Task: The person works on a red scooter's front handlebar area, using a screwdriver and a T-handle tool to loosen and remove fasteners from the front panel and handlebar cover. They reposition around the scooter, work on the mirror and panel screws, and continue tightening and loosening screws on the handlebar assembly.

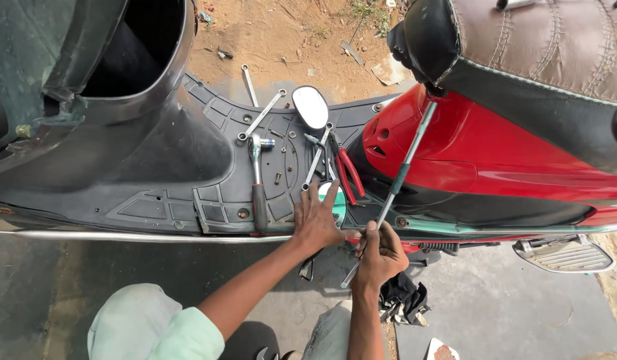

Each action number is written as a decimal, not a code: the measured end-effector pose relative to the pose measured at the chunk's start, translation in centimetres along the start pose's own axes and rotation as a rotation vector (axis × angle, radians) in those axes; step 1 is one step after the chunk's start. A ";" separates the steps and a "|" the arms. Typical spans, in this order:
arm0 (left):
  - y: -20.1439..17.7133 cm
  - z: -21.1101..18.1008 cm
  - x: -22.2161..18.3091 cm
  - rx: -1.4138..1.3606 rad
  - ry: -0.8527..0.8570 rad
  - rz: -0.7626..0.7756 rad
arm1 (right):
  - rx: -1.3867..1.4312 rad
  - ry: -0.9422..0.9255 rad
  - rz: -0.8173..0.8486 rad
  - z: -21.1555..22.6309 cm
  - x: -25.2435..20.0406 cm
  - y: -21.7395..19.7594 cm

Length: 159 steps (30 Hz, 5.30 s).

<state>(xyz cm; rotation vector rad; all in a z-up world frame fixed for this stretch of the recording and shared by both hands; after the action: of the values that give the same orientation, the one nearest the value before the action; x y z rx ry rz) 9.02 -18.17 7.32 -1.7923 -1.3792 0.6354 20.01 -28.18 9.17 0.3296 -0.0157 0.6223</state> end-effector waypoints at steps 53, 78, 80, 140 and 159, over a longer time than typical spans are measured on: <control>1.8 18.8 23.5 0.411 0.071 -0.142 | 0.152 0.663 0.631 -6.6 7.2 16.7; -21.9 -5.5 1.0 -1.980 -0.037 0.077 | -0.657 -0.024 0.482 -5.2 0.2 -9.4; -22.7 -6.1 0.3 -1.939 -0.022 0.067 | -0.663 0.001 0.476 -5.2 0.1 -9.7; -40.8 -18.7 2.2 -0.951 0.144 -0.569 | -1.024 -1.833 0.318 35.5 0.5 9.4; -52.9 -4.6 16.3 -0.403 0.605 -0.611 | -1.057 -2.233 0.163 34.0 4.1 9.9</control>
<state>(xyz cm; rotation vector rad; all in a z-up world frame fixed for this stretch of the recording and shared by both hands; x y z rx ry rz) -12.91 2.23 54.14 -1.5276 -1.5536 -0.5014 20.53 -28.76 44.85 -0.1730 -2.4282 0.0448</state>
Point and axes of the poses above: each hand's wrist, its own x-axis towards the middle knuckle, its own y-axis out of the palm, z = x × y, the point moved 3 cm from there along x, towards the middle knuckle, and after that the axes turned 6 degrees about -z, right-handed, at the moved point
